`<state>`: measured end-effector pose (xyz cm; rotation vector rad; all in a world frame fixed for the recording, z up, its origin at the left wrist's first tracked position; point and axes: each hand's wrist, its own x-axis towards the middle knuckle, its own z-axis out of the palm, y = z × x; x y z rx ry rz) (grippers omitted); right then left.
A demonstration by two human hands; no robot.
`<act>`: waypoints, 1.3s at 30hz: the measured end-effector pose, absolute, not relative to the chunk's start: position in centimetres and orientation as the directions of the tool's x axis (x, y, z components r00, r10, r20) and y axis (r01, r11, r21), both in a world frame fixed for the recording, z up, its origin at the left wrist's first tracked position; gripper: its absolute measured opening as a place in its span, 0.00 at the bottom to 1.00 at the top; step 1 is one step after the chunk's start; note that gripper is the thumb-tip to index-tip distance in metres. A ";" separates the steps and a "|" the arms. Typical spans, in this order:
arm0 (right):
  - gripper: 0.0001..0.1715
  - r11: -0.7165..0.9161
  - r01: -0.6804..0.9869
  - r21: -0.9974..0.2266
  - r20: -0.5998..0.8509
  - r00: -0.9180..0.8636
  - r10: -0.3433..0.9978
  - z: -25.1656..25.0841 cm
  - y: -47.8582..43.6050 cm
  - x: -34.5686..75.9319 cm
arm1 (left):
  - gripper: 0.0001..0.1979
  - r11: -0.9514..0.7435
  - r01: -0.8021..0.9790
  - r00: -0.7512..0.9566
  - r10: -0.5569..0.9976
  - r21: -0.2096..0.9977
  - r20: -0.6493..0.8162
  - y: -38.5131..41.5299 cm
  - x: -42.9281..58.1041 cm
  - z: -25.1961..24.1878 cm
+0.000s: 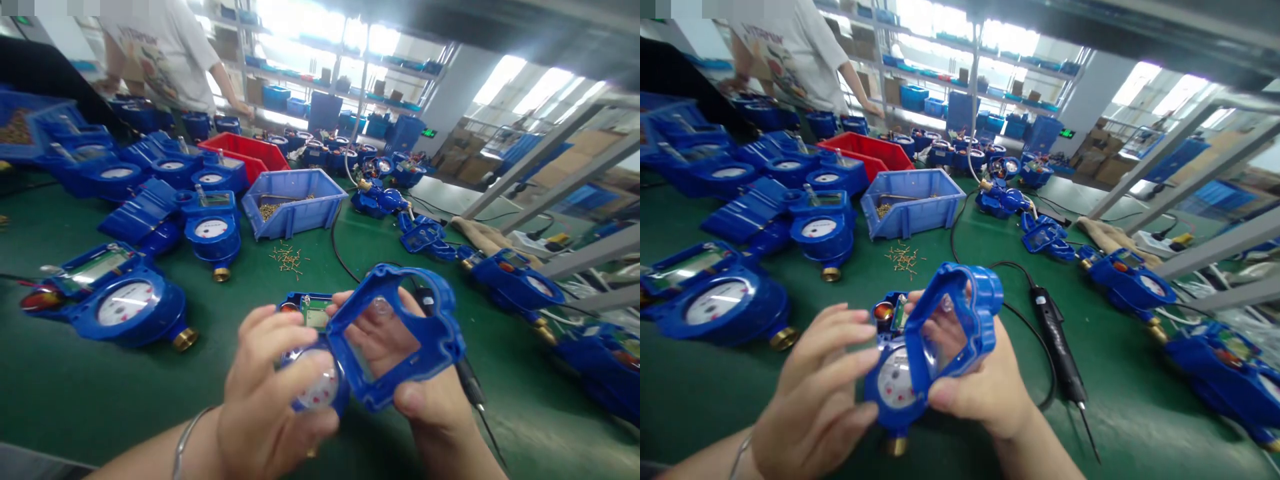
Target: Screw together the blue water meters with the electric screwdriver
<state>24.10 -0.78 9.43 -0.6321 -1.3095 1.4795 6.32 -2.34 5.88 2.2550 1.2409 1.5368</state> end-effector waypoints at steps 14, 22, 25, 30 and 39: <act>0.35 0.403 0.631 -0.663 0.159 -0.407 0.900 9.9 2.6 22.4 | 0.20 0.566 -0.519 0.331 0.824 0.641 -0.460 3.3 5.6 1.1; 0.35 0.412 0.711 -0.570 0.090 -0.444 0.891 8.9 2.8 22.1 | 0.25 0.620 -0.583 0.467 0.785 0.525 -0.407 3.2 5.5 1.6; 0.35 0.416 0.733 -0.538 0.091 -0.440 0.894 8.9 2.9 22.3 | 0.26 0.599 -0.588 0.479 0.799 0.543 -0.363 3.0 5.4 1.4; 0.34 0.407 0.733 -0.546 0.068 -0.446 0.893 9.0 3.1 22.7 | 0.29 0.592 -0.590 0.487 0.804 0.550 -0.342 2.9 5.3 1.1; 0.35 0.414 0.734 -0.538 0.039 -0.469 0.882 8.8 3.3 22.5 | 0.29 0.607 -0.610 0.499 0.793 0.509 -0.348 3.0 5.4 0.8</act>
